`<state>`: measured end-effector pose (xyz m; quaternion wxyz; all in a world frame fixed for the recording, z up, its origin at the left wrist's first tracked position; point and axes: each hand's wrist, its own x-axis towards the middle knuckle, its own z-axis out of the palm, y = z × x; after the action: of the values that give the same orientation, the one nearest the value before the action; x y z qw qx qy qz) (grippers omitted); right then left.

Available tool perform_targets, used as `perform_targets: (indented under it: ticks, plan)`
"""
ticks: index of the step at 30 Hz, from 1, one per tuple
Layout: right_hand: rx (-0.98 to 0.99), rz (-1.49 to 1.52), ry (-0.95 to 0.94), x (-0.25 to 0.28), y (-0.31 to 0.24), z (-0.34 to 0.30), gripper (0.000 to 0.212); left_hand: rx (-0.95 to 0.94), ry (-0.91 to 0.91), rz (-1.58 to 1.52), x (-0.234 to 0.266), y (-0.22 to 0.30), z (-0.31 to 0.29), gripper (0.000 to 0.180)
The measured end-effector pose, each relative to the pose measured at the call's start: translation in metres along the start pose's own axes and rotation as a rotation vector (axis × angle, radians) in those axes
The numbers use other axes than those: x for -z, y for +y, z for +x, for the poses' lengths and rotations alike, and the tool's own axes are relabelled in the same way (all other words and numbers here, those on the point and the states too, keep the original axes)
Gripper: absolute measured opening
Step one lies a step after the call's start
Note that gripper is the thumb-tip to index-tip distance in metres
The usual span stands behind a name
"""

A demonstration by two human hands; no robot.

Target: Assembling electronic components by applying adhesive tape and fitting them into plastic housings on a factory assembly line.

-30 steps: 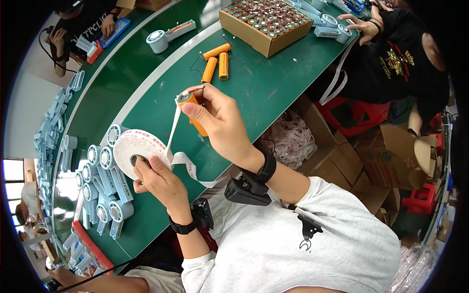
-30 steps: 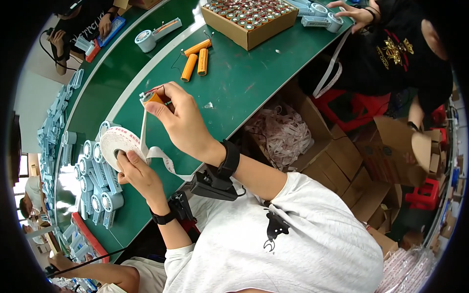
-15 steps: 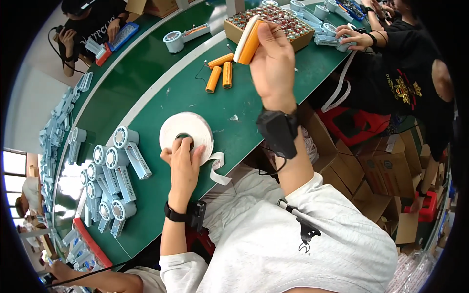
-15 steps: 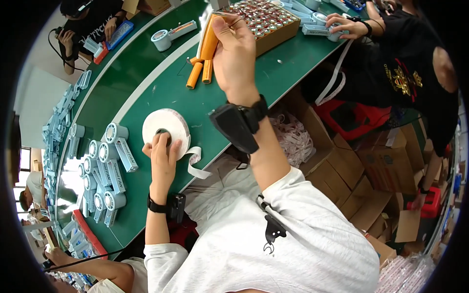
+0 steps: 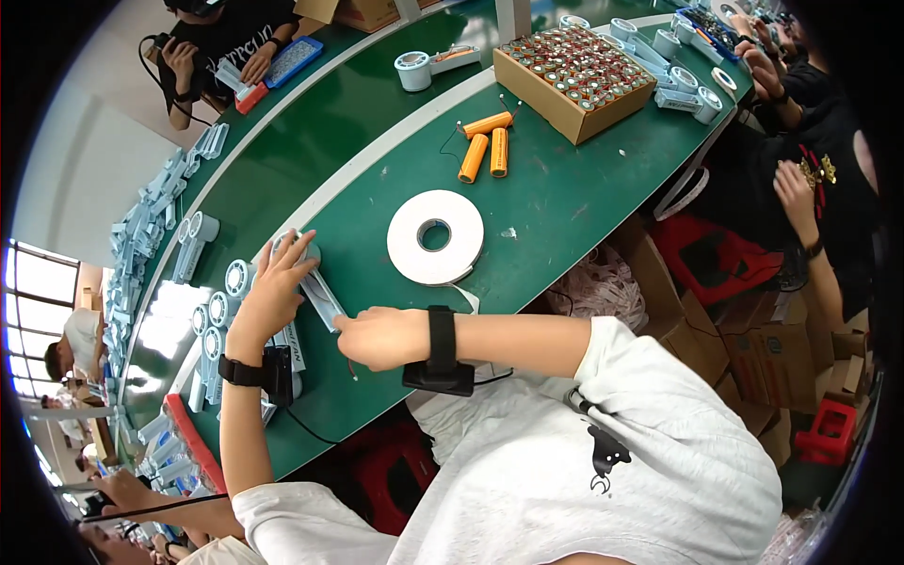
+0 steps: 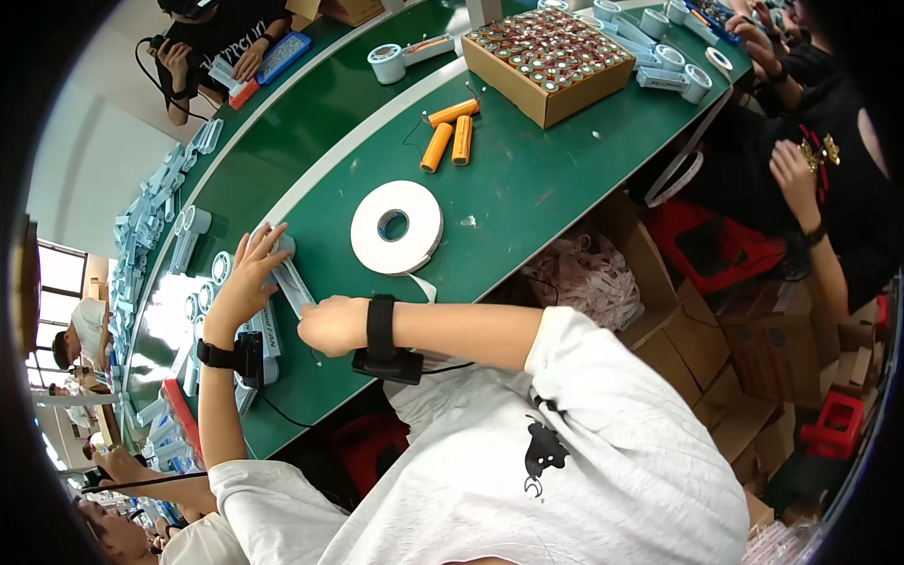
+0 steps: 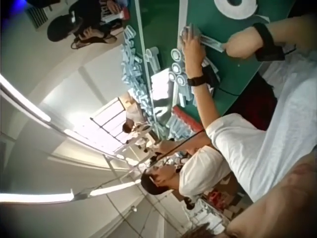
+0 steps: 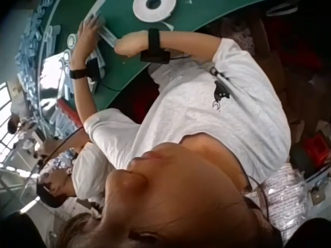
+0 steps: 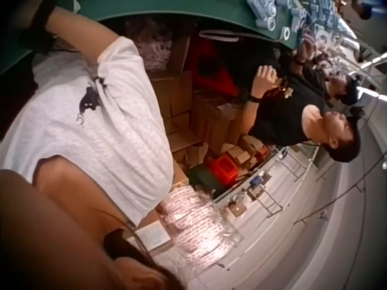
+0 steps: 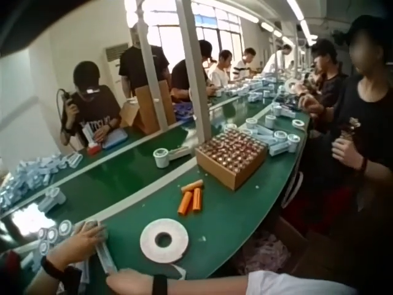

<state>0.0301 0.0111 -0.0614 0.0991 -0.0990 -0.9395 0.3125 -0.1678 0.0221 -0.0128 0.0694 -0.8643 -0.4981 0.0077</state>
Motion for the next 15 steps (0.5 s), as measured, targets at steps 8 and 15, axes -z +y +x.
perform_targets:
  ticks: [8, 15]
  plan:
    - [-0.055, -0.368, -0.101, 0.034, -0.016, -0.107, 0.008, -0.226, -0.005, -0.398, -0.020, 0.054, -0.010, 0.034]
    - [-0.132, -0.315, -0.038, 0.027, -0.018, -0.126, 0.016, -0.023, 0.215, -0.144, -0.013, 0.100, -0.004, 0.021]
